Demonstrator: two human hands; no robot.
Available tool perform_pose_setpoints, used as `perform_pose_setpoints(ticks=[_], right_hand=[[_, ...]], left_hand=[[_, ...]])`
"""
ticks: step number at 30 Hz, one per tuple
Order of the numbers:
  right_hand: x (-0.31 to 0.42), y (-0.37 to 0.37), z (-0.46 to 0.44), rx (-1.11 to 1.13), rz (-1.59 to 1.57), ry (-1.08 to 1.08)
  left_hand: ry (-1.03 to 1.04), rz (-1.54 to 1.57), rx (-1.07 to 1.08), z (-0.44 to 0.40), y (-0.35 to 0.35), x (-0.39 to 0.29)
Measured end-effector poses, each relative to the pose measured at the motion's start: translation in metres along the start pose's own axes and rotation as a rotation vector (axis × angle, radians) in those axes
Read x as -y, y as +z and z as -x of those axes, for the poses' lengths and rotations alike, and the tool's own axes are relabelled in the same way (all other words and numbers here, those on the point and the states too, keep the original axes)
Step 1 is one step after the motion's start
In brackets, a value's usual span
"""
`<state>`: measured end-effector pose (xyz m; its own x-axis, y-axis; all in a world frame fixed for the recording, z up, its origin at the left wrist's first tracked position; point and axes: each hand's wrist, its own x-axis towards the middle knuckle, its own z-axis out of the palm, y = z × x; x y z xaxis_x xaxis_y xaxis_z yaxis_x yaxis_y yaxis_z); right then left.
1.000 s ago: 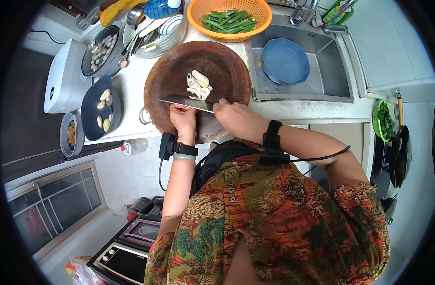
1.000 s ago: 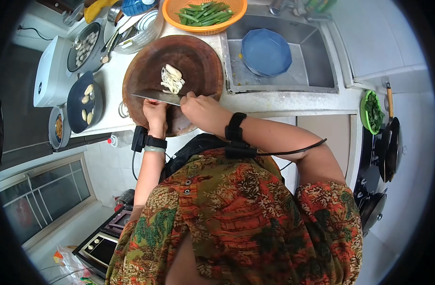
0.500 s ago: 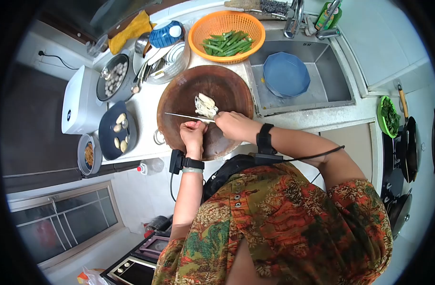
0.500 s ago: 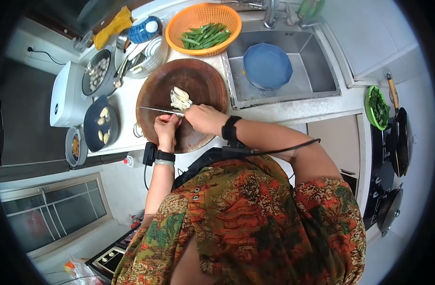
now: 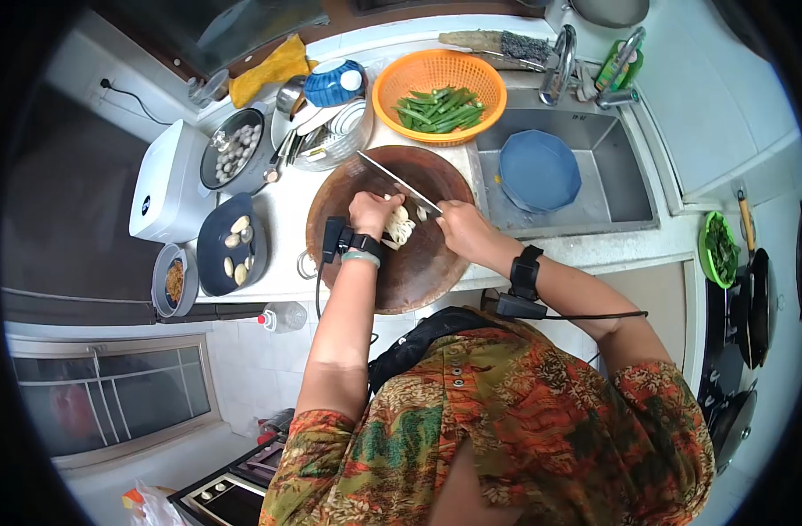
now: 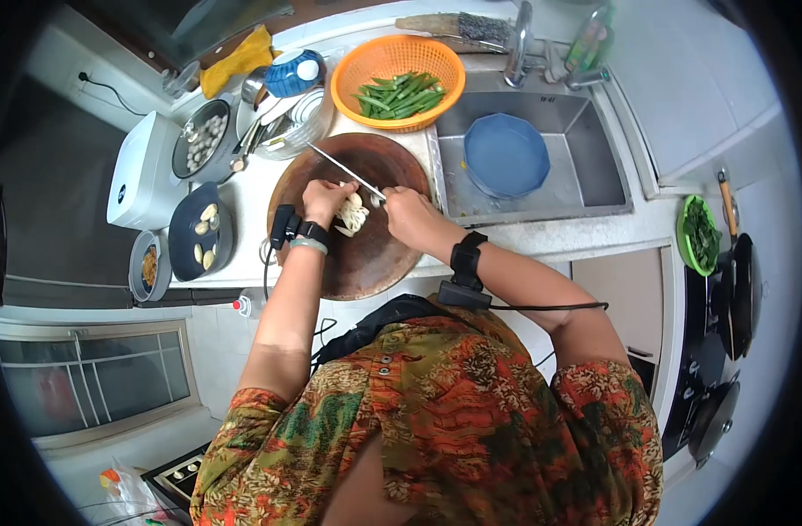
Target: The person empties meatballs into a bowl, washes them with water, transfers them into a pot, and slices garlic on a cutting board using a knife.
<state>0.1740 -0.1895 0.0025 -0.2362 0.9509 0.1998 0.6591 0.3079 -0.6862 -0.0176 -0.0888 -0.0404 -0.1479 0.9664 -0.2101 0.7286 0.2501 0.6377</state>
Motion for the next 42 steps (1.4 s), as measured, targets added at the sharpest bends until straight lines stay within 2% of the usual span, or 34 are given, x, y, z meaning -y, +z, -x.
perform_pose_setpoints(ticks=[2, 4, 5, 6, 9, 13, 16, 17, 19, 20, 23, 27, 30, 32, 34, 37, 39, 40, 42], right_hand=[[0.0, -0.004, 0.0, 0.009, -0.005, -0.009], [-0.004, -0.006, 0.002, -0.011, 0.007, -0.005], [-0.006, -0.006, 0.003, -0.008, 0.007, 0.006], [-0.007, -0.006, 0.003, -0.016, -0.004, -0.008], [-0.004, -0.008, 0.004, -0.002, -0.02, -0.001], [-0.003, -0.009, 0.004, 0.096, -0.023, 0.06], [0.004, -0.012, 0.006, 0.206, -0.017, 0.102], [0.008, -0.015, 0.007, 0.211, -0.018, 0.102], [0.016, -0.02, 0.01, 0.419, 0.004, 0.116], [0.018, -0.02, 0.011, 0.421, 0.004, 0.115], [0.023, -0.016, 0.012, 0.604, -0.015, 0.101], [-0.002, -0.003, 0.004, 0.546, -0.024, 0.03], [-0.01, -0.009, -0.009, 0.47, -0.012, 0.103], [-0.017, -0.004, -0.011, 0.323, 0.031, 0.121], [-0.007, -0.004, -0.012, 0.321, 0.03, 0.151], [0.001, 0.0, -0.001, 0.251, 0.101, 0.04], [0.019, -0.006, 0.01, 0.255, 0.203, -0.004], [0.024, -0.009, 0.013, 0.253, 0.203, 0.002], [0.031, -0.011, 0.019, 0.28, 0.263, -0.067]], left_hand=[[-0.031, 0.036, 0.022, -0.009, 0.005, 0.009], [-0.108, 0.527, 0.17, -0.025, 0.019, 0.035], [-0.18, 0.756, 0.238, -0.005, 0.001, 0.015], [-0.328, 0.752, 0.316, 0.008, -0.019, 0.001], [-0.379, 1.034, 0.485, -0.003, -0.023, 0.029], [-0.434, 1.204, 0.407, 0.009, -0.033, 0.047], [-0.406, 1.217, 0.336, 0.014, -0.042, 0.062], [-0.409, 1.25, 0.265, 0.01, -0.043, 0.077], [-0.385, 1.247, 0.119, 0.013, -0.056, 0.096], [-0.367, 1.246, 0.056, 0.016, -0.062, 0.106], [-0.334, 1.149, 0.047, 0.029, -0.072, 0.117], [-0.349, 1.083, 0.084, 0.043, -0.055, 0.097], [-0.282, 1.083, 0.104, 0.049, -0.03, 0.077], [-0.23, 1.075, 0.159, 0.049, -0.011, 0.062], [-0.207, 1.005, 0.1, 0.05, 0.007, 0.052], [-0.167, 0.818, 0.048, 0.058, 0.01, 0.039], [-0.061, 0.344, -0.162, 0.07, 0.002, 0.026], [-0.06, 0.342, -0.156, 0.067, 0.005, 0.029], [-0.127, 0.753, -0.087, 0.061, 0.011, 0.037]])
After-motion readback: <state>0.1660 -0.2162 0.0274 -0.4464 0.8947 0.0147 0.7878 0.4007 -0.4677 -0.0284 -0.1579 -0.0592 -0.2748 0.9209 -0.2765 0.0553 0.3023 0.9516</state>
